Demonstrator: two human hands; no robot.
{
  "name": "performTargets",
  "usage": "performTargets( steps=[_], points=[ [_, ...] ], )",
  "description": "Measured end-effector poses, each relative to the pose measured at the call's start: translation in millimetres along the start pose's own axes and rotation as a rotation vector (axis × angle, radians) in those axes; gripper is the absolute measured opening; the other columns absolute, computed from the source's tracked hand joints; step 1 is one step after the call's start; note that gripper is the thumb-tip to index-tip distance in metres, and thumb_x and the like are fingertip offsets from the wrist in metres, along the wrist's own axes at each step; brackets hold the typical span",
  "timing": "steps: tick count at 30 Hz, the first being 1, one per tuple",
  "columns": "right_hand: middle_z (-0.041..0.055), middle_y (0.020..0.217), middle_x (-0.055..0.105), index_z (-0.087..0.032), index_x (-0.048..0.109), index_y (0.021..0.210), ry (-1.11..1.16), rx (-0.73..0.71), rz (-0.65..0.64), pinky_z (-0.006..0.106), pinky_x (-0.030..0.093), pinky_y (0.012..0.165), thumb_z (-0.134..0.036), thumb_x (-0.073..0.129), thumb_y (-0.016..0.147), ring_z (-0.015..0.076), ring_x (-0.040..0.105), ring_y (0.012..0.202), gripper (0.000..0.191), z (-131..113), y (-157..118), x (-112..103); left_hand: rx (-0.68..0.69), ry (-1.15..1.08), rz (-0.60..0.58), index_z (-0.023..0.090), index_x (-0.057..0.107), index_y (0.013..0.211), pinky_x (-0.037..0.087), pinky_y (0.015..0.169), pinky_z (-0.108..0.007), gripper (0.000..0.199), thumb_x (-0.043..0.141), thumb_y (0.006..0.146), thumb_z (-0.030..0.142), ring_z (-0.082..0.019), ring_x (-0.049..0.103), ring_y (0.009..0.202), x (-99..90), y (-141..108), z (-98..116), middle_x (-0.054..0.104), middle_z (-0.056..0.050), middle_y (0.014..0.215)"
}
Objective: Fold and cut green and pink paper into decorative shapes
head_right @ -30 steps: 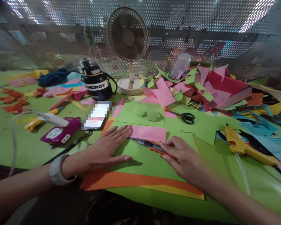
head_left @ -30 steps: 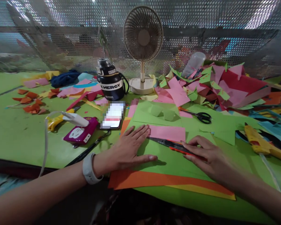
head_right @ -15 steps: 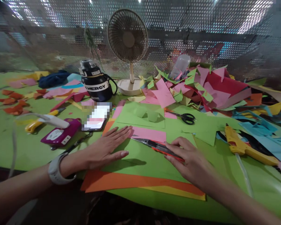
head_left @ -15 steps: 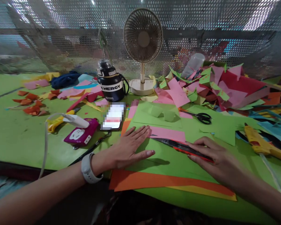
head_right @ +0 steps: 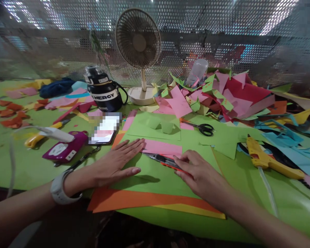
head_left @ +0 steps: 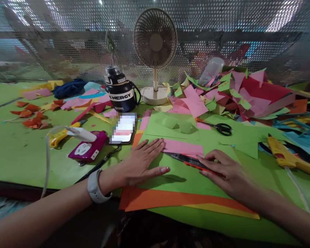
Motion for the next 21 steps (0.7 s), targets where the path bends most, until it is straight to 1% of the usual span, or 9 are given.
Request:
performTargets(
  steps=[4,7,10,12,13,15,17,19,21],
  points=[
    [0.0079,0.1,0.057,-0.021,0.063,0.124,0.069,-0.02,-0.04,0.032,0.05,0.079,-0.019,0.052,0.092,0.0194,0.057,0.091,0.033,0.6,2.3,-0.6,-0.013,-0.002,-0.013,0.016,0.018,0.151,0.006,0.118,-0.04,0.079,0.025,0.093,0.068,-0.022,0.012,0.146,-1.2,0.6,-1.7,0.015,-0.009,0.159],
    [0.008,0.099,0.058,-0.021,0.062,0.125,0.078,0.027,-0.024,0.032,0.05,0.078,-0.02,0.053,0.092,0.0197,0.058,0.091,0.034,4.0,2.7,-4.9,-0.031,-0.007,-0.028,0.014,0.019,0.151,0.008,0.118,-0.041,0.081,0.025,0.092,0.069,-0.023,0.014,0.146,-3.7,1.2,-1.3,0.016,-0.01,0.159],
    [0.0081,0.101,0.059,-0.022,0.063,0.125,0.068,0.045,-0.047,0.032,0.05,0.08,-0.022,0.054,0.092,0.0202,0.058,0.093,0.034,3.7,0.7,-8.9,-0.07,-0.001,-0.045,0.012,0.019,0.151,0.013,0.117,-0.043,0.085,0.027,0.09,0.071,-0.026,0.018,0.145,-7.6,3.9,3.9,0.017,-0.012,0.158],
    [0.0079,0.102,0.059,-0.024,0.061,0.126,0.06,0.039,-0.054,0.032,0.049,0.081,-0.022,0.054,0.092,0.0205,0.058,0.094,0.035,1.6,-1.2,-11.2,-0.085,0.021,0.0,0.012,0.027,0.149,0.017,0.115,-0.046,0.084,0.028,0.09,0.071,-0.03,0.022,0.143,-12.4,8.8,10.1,0.022,-0.014,0.157],
    [0.0076,0.102,0.059,-0.025,0.06,0.127,0.06,0.034,-0.058,0.033,0.049,0.082,-0.022,0.053,0.092,0.0206,0.057,0.095,0.036,0.4,-2.2,-12.0,-0.085,0.035,0.042,0.012,0.034,0.146,0.021,0.114,-0.048,0.08,0.028,0.091,0.07,-0.031,0.025,0.141,-15.2,12.4,13.6,0.028,-0.015,0.155],
    [0.0072,0.102,0.059,-0.026,0.059,0.129,0.071,0.03,-0.079,0.032,0.048,0.082,-0.023,0.053,0.093,0.0202,0.057,0.096,0.036,-1.3,-4.0,-12.7,-0.067,0.053,0.131,0.013,0.052,0.132,0.031,0.107,-0.048,0.069,0.03,0.093,0.065,-0.033,0.039,0.132,-20.4,21.6,20.6,0.047,-0.016,0.144],
    [0.0071,0.102,0.058,-0.025,0.059,0.128,0.091,0.038,-0.118,0.031,0.048,0.083,-0.024,0.053,0.093,0.0193,0.057,0.095,0.035,-1.9,-5.7,-13.1,-0.037,0.047,0.188,0.015,0.063,0.111,0.043,0.094,-0.043,0.055,0.036,0.094,0.059,-0.03,0.055,0.113,-23.8,32.6,26.5,0.063,-0.015,0.12],
    [0.007,0.102,0.058,-0.025,0.059,0.128,0.116,0.041,-0.155,0.03,0.048,0.082,-0.025,0.053,0.094,0.0184,0.057,0.093,0.035,-2.7,-7.5,-15.1,-0.021,0.023,0.19,0.017,0.064,0.097,0.047,0.079,-0.039,0.045,0.043,0.092,0.056,-0.027,0.06,0.093,-25.5,43.9,31.6,0.066,-0.012,0.101],
    [0.0075,0.103,0.059,-0.024,0.059,0.128,0.136,0.032,-0.193,0.031,0.048,0.083,-0.024,0.054,0.093,0.0187,0.057,0.094,0.035,-4.3,-9.4,-18.1,-0.015,0.001,0.161,0.017,0.062,0.092,0.046,0.071,-0.036,0.041,0.049,0.089,0.056,-0.026,0.059,0.084,-26.4,53.5,37.2,0.064,-0.011,0.094]
  ],
)
Point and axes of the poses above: each hand's wrist, its own y-axis towards the middle knuckle, its own x-axis out of the palm, z = x × y, the point moved 5 cm from there along y, towards the middle knuckle
